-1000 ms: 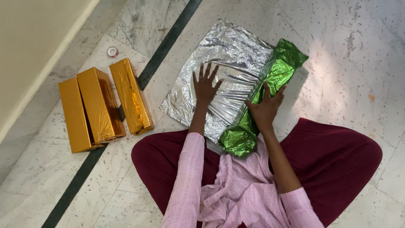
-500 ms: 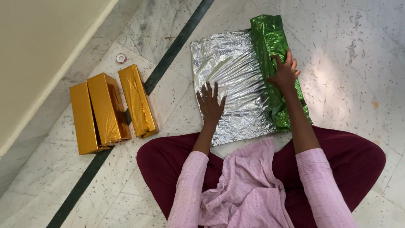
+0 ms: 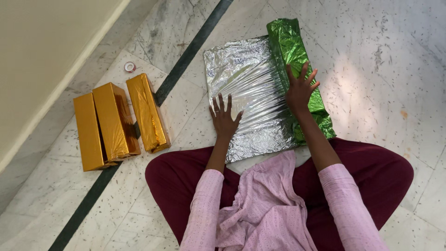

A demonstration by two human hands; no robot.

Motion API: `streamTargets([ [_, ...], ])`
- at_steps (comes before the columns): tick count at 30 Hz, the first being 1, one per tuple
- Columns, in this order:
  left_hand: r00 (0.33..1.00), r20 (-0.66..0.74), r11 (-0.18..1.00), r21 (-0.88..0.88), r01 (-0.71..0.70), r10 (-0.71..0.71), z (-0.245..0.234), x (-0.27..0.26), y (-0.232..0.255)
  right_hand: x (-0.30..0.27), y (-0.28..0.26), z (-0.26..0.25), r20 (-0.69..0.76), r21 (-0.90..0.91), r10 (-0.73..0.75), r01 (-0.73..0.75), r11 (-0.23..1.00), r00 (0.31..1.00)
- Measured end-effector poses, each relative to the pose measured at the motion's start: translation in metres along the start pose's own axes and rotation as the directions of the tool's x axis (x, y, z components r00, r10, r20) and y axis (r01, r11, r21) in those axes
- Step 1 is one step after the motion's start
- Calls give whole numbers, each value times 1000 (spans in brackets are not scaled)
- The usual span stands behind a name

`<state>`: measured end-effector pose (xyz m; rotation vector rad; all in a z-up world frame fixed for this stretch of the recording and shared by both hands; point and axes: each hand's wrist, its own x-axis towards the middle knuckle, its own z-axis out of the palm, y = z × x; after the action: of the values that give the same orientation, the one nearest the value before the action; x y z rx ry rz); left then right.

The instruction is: The person sits on the floor and wraps a rectangular red box with green metallic wrapping paper. They fold the paper around the box, tuck the ends, and smooth the surface to complete the wrapping.

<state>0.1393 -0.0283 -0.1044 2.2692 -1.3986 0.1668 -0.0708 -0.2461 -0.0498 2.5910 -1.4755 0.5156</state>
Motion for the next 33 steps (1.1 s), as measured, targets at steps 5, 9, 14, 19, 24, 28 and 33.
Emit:
streamTargets([
  [5,999,-51,999,47,-12,14,-2,-5,2,-6,-30,2,-47,-260,-50,36,965,998],
  [9,999,-30,1000,27,15,-14,-6,-5,5,-7,-50,-3,-15,-326,-32,25,945,999],
  [14,999,20,999,-3,40,-40,-10,-5,5,-13,-75,-11,13,-345,-49,50,937,999],
  [19,999,20,1000,6,29,-29,-7,-8,2,-7,-88,-17,136,-264,-14,50,963,991],
  [24,999,20,999,44,25,-26,-2,-6,0,3,-86,-30,186,-135,-78,104,985,980],
  [28,999,25,998,46,35,-37,-3,-7,0,-8,-108,-29,82,94,-85,77,993,993],
  [33,998,49,998,36,45,-47,-5,-8,2,-20,-131,-7,-31,-19,-40,39,999,999],
])
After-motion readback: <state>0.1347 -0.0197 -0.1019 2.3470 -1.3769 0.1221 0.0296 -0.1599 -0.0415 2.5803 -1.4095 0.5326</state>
